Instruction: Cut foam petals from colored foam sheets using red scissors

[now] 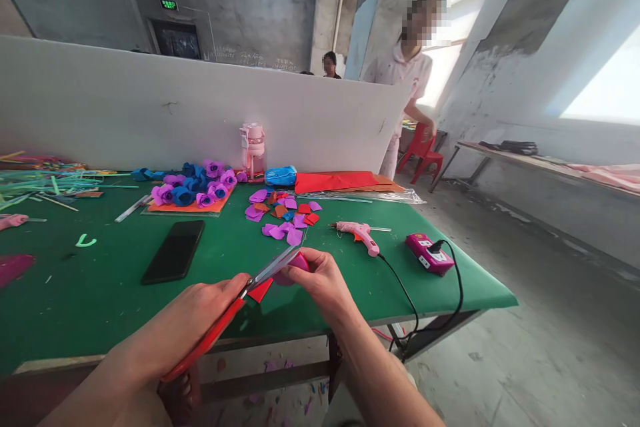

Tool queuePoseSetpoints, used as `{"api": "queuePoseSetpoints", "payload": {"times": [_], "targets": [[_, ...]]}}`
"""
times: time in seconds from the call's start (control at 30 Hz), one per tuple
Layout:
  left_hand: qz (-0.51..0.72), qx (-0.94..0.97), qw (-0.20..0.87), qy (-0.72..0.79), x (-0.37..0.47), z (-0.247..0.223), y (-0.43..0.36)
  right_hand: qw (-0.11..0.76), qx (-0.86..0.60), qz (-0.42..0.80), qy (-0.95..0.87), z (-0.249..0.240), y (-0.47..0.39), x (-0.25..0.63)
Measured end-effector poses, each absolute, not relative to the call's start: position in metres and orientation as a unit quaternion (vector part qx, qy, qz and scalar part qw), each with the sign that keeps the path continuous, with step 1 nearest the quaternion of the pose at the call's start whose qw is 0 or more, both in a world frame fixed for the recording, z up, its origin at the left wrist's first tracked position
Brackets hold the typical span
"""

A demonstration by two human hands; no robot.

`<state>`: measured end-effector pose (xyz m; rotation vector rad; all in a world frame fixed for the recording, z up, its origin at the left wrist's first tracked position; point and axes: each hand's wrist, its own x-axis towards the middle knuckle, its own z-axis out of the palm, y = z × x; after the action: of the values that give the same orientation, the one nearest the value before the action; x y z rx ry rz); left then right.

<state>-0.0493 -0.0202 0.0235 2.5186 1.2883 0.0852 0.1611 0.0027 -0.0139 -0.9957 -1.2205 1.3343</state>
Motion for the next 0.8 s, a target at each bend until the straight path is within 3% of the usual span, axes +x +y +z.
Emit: {"api": "queuePoseSetpoints", "payload": {"times": [0.17, 0.33, 0.47, 0.67, 0.8], "targets": [[0.086, 0.839, 0.263, 0.468, -0.054, 0.016, -0.018, 0.513, -0.425, 0.553, -0.499, -0.014, 0.003, 0.161], [0.304, 0.725, 0.415, 0.459, -0.043, -0.005, -0.008, 0.498, -0.460, 0.561, -0.476, -0.017, 0.002, 0.152], [0.400, 0.641, 0.504, 0.418, -0.026, -0.026, 0.000, 0.495, -0.445, 0.584, -0.464, -0.017, 0.000, 0.140], [0.459, 0.596, 0.552, 0.359, -0.007, -0.028, -0.007, 0.488, -0.429, 0.606, -0.458, -0.016, -0.002, 0.130], [0.507, 0.570, 0.521, 0.383, -0.003, -0.016, -0.013, 0.504, -0.425, 0.588, -0.469, -0.015, -0.002, 0.132]]}}
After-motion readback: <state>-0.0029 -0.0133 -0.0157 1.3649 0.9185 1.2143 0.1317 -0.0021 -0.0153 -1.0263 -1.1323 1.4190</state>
